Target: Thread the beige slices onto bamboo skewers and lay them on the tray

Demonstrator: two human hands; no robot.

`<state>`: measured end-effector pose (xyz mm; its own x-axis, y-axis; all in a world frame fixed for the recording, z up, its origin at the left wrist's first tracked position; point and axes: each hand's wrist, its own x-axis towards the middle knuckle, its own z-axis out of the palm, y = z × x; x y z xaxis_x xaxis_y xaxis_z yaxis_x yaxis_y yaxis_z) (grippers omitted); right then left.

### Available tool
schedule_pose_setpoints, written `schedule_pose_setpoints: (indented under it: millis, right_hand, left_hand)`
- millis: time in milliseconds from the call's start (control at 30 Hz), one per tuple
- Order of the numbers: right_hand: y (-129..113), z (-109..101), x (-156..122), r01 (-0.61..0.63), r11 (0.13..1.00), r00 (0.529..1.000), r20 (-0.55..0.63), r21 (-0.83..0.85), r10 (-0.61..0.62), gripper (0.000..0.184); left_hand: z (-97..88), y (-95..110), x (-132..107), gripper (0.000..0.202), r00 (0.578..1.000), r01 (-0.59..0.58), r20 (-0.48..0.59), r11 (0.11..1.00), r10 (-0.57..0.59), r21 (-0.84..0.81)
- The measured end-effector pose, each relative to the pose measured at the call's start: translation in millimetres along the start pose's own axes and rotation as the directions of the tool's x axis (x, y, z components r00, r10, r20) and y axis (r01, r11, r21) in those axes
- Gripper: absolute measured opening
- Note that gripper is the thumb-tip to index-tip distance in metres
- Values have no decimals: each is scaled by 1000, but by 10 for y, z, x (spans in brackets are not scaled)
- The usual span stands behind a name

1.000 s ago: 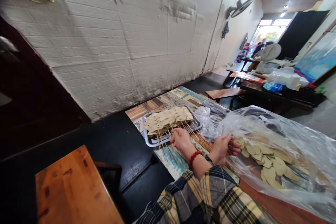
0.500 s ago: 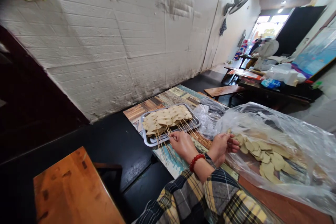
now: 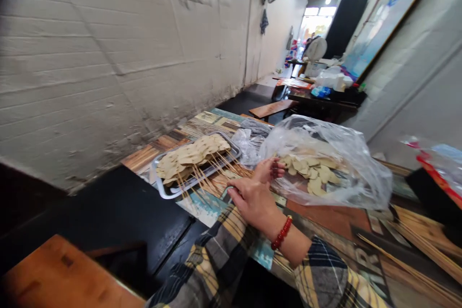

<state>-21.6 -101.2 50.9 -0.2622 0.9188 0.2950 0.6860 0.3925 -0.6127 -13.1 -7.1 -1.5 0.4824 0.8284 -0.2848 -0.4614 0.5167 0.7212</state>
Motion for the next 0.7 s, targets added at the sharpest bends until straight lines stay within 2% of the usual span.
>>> schedule_pose_setpoints:
  millis: [100, 167, 267, 333, 400, 467, 533, 700]
  right_hand:
    - [278, -279, -435, -105, 994, 991, -87, -2, 104, 26]
    - [523, -451, -742, -196, 981, 966, -174, 4, 193, 27]
    - [933, -734, -1215, -356, 931, 886, -346, -79, 310, 29]
    - [1199, -945, -1522, -431, 888, 838, -436, -160, 328, 28]
    - [1440, -1149, -1801, -493, 855, 779, -519, -161, 351, 32]
    - [1640, -1313, -2036, -526, 836, 740, -569, -158, 358, 33]
    - [1784, -1410, -2216, -520, 838, 741, -576, -166, 346, 31]
    - [1901, -1403, -2407, -440, 871, 810, -515, -217, 280, 19]
  left_hand:
    - [29, -1, 46, 10, 1000, -11, 19, 1000, 11, 25]
    - [45, -14, 96, 8, 999, -44, 26, 998, 43, 38]
    - [48, -27, 171, 8, 994, -104, 46, 989, 99, 104]
    - [35, -25, 199, 9, 991, -125, 60, 982, 117, 141]
    - [13, -14, 209, 11, 988, -141, 82, 975, 129, 173]
    - [-8, -2, 214, 13, 986, -155, 95, 968, 138, 198]
    - [-20, 2, 218, 15, 982, -173, 109, 960, 152, 220]
    - [9, -15, 190, 17, 976, -215, 92, 940, 198, 264]
